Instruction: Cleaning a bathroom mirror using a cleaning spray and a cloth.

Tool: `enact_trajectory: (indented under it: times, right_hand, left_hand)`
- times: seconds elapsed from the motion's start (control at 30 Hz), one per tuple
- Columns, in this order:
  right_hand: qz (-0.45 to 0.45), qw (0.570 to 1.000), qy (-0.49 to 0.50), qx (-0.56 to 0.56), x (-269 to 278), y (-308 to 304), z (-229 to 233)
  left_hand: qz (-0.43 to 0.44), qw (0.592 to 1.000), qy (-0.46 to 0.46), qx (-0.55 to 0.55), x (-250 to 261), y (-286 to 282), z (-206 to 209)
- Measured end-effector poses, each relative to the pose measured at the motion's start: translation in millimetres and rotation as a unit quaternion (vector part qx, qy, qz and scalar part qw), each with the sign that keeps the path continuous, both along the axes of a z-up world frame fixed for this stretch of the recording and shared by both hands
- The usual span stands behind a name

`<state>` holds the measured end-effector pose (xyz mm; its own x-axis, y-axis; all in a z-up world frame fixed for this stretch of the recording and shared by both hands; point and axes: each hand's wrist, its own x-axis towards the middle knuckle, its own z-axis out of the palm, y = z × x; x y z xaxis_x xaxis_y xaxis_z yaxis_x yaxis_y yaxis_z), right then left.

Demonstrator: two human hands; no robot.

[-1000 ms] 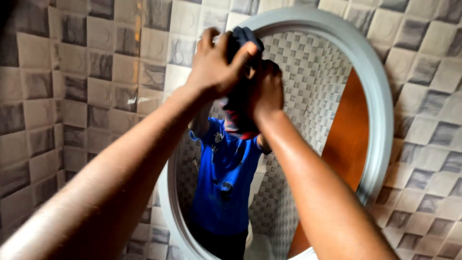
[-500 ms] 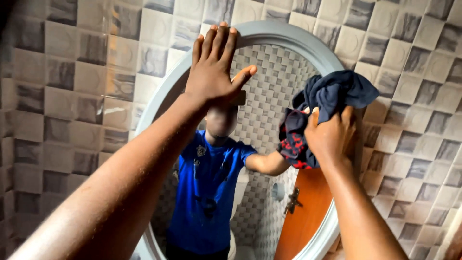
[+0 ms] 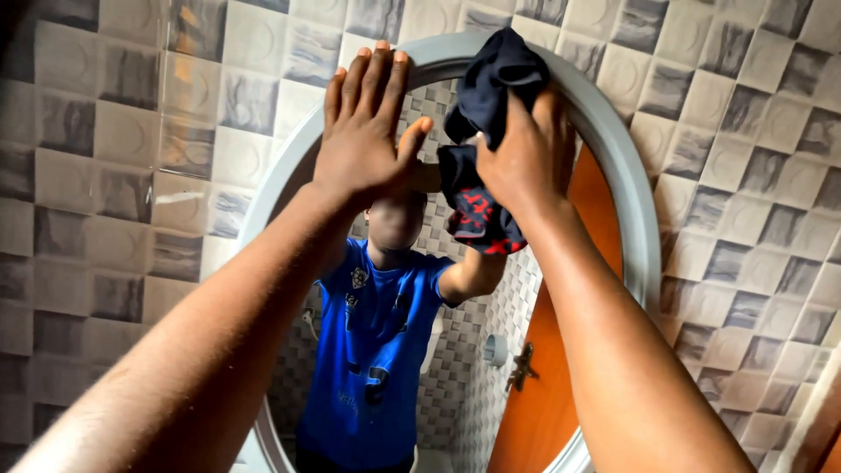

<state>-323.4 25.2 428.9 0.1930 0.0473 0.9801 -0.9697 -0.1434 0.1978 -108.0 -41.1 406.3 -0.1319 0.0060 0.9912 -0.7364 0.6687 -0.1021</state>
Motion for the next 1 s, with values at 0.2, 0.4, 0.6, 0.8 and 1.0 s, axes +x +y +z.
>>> enact_trajectory:
  times: [0.2,0.4,0.6,0.8,1.0]
  right_hand:
    - [-0.041,0.995,-0.088,-0.033,-39,15,-34]
    - [-0.113,0.979,-0.122,-0.120,-79,2,-61]
    - [-0.035,0.995,-0.033,-0.088,-59,-41,-10]
    - [-0.024,0.979,0.180,-0.089,14,-30,32]
    - [-0.080,0.971,0.206,-0.089,-38,-54,47]
  left_hand:
    - [0.014,0.999,-0.020,-0.030,6,0,1]
    - [0.022,0.999,-0.003,-0.048,4,-5,4]
    - [0.030,0.999,-0.016,-0.032,6,0,5]
    - [0.069,0.995,-0.010,-0.065,1,-5,3]
    - [0.073,0.993,-0.007,-0.096,0,-2,-5]
